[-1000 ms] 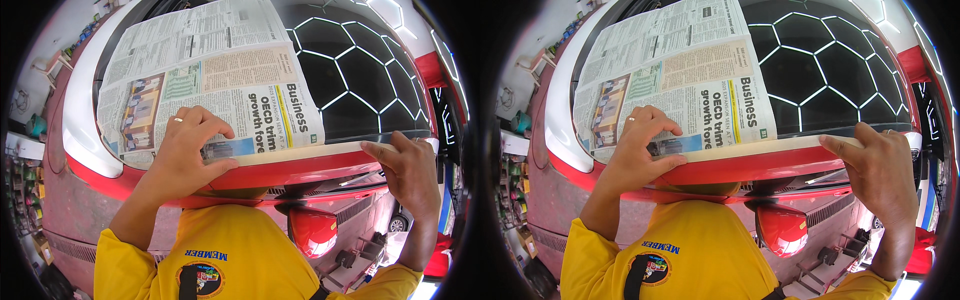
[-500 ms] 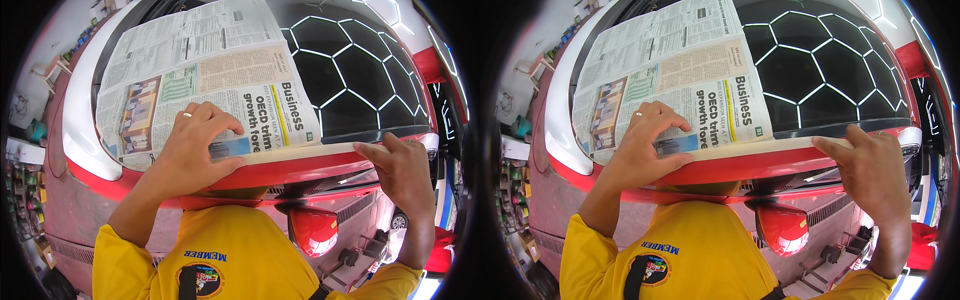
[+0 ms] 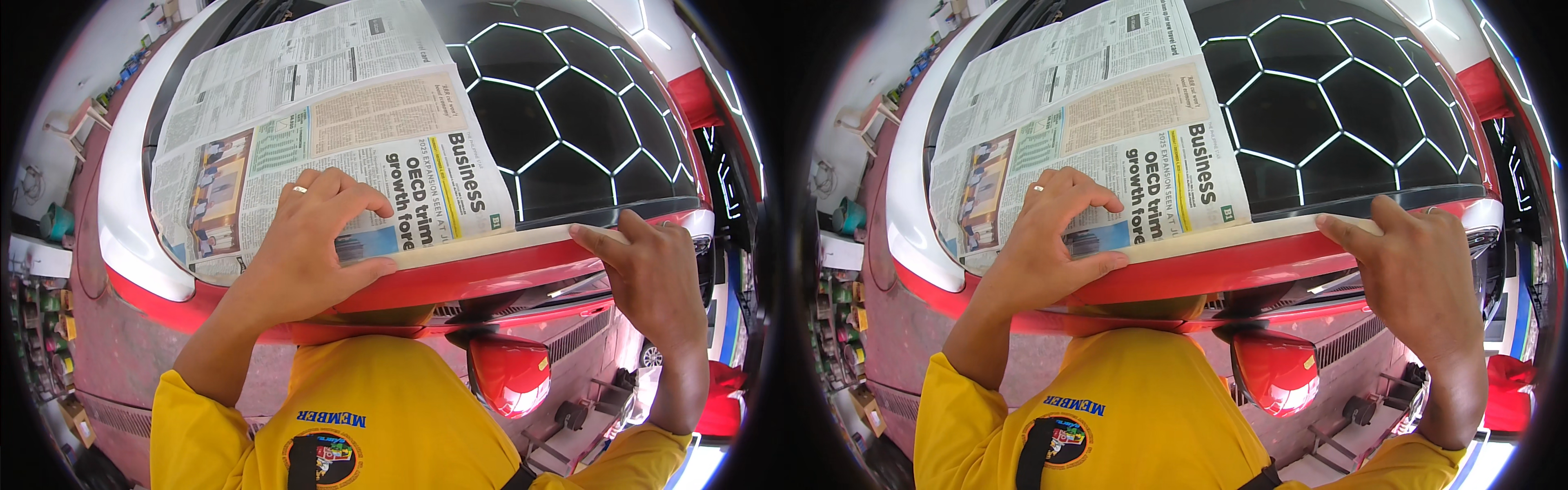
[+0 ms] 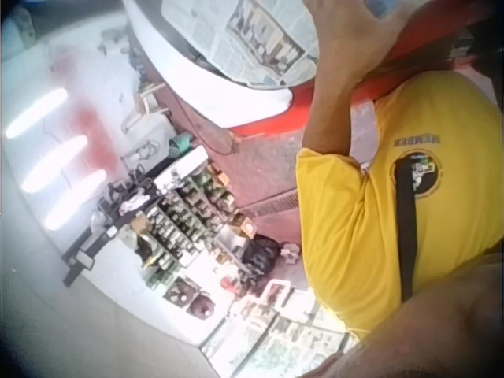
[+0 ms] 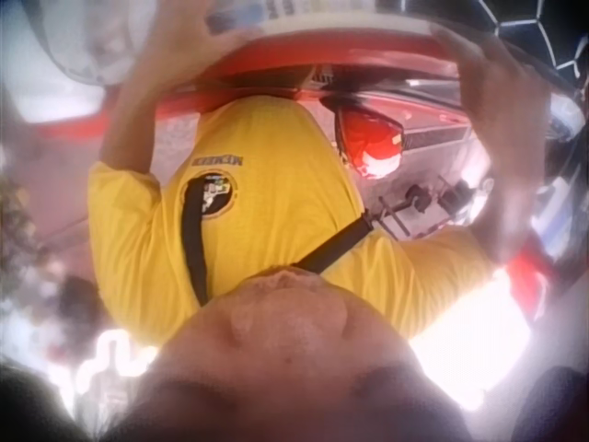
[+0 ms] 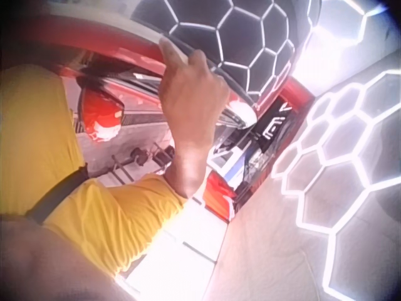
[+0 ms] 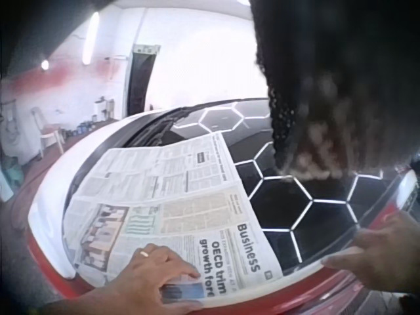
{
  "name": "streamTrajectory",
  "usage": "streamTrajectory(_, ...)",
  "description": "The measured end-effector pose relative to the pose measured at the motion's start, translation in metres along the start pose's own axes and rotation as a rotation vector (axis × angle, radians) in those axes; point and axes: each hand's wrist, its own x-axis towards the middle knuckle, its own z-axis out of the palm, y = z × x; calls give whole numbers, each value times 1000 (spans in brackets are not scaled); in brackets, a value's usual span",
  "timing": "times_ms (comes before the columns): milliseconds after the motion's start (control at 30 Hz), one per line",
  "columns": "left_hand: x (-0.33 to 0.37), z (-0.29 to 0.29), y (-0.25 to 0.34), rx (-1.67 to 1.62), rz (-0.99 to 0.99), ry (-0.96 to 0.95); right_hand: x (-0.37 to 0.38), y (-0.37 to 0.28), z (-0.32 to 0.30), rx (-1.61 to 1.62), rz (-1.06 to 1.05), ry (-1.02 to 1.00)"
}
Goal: The person applies masking tape to the edges of a car hood and windshield to create a clean paint line. They smooth the tape along the contours of the vehicle and then place sheets of newspaper over the windshield and hood to protect them from overspray.
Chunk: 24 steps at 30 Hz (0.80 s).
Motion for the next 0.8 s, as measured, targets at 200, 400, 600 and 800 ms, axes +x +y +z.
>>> streamTrajectory(200,4,-1,2,1,20,-33,-1,-3,-1,-17,-6,-13)
streamTrajectory(400,11,4,8,-4,37,-26,-3,-6,-1,-64,-8,-37)
streamTrajectory(600,18,8,13,7,53,-32,-3,-4,-2,-48,-7,-35)
streamTrajectory(800,18,7,14,-18,21,-43,-1,-3,-8,-53,7,-72)
